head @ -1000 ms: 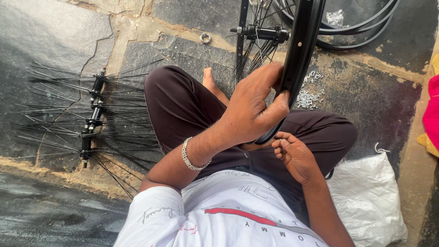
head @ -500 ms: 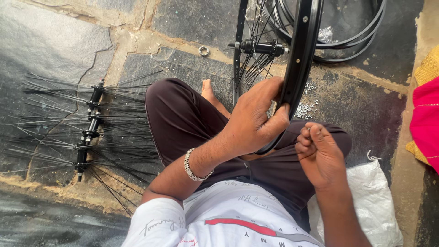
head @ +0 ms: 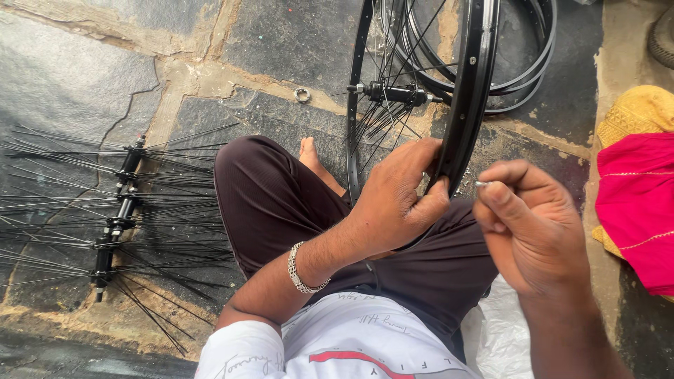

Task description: The person sits on the floor and laces a bicycle wheel by inserting spokes through the rim and hub. They repeatedly pick up small metal nipples from a pile on the floor and screw them onto the spoke ends to secure them.

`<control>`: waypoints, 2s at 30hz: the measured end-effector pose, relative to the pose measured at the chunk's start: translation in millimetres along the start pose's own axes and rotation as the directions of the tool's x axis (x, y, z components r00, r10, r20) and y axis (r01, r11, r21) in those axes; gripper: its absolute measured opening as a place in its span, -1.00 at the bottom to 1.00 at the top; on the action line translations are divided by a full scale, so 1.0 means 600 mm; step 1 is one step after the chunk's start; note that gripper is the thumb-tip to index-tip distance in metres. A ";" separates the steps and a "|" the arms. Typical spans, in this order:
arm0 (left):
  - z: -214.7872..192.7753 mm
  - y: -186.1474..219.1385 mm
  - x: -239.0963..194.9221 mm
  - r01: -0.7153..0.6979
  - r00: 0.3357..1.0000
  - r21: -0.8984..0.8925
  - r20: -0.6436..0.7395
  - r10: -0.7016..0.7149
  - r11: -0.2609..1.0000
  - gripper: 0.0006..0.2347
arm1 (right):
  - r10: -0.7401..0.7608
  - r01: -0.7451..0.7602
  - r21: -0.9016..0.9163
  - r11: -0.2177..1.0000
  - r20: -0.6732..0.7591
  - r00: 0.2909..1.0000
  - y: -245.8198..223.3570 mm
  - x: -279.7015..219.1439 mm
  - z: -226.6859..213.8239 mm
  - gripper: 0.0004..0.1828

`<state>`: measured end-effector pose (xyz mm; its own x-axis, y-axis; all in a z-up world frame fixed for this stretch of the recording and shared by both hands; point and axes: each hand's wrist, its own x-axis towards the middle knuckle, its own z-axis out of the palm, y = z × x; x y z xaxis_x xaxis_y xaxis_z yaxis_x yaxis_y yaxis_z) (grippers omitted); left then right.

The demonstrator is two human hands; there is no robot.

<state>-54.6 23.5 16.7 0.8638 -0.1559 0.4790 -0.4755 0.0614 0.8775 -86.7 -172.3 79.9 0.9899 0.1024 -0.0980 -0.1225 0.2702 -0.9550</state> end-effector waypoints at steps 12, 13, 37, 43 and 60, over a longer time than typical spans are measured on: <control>0.000 -0.009 -0.004 -0.006 1.000 0.006 0.007 0.006 1.000 -0.69 | -0.373 0.304 -0.952 0.019 0.275 0.886 -0.048 0.018 0.120 -0.85; 0.000 -0.010 -0.004 0.000 1.000 0.005 0.018 0.000 1.000 -0.70 | -0.367 0.299 -0.954 -0.026 0.288 0.885 -0.052 0.017 0.125 -0.86; -0.023 -0.050 0.012 -0.188 0.976 -0.119 0.086 0.199 0.975 -0.58 | -0.363 0.411 -0.849 -0.331 0.517 0.775 -0.027 0.001 0.102 -0.75; -0.038 -0.099 0.055 -0.063 0.965 -0.254 0.232 0.124 0.965 -0.83 | -0.385 0.440 -0.847 -0.298 0.528 0.757 -0.020 0.003 0.093 -0.80; 0.013 -0.151 0.099 0.106 0.842 -0.734 0.425 0.332 0.671 -0.84 | -0.435 0.425 -0.873 -0.241 0.488 0.757 -0.016 -0.005 0.051 -0.81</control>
<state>38.6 0.7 -34.6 0.4989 -0.5298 0.6858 -0.1057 0.7483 0.6549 -90.8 -145.6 97.8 0.7674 0.4272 0.4780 0.5120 -0.8572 -0.0559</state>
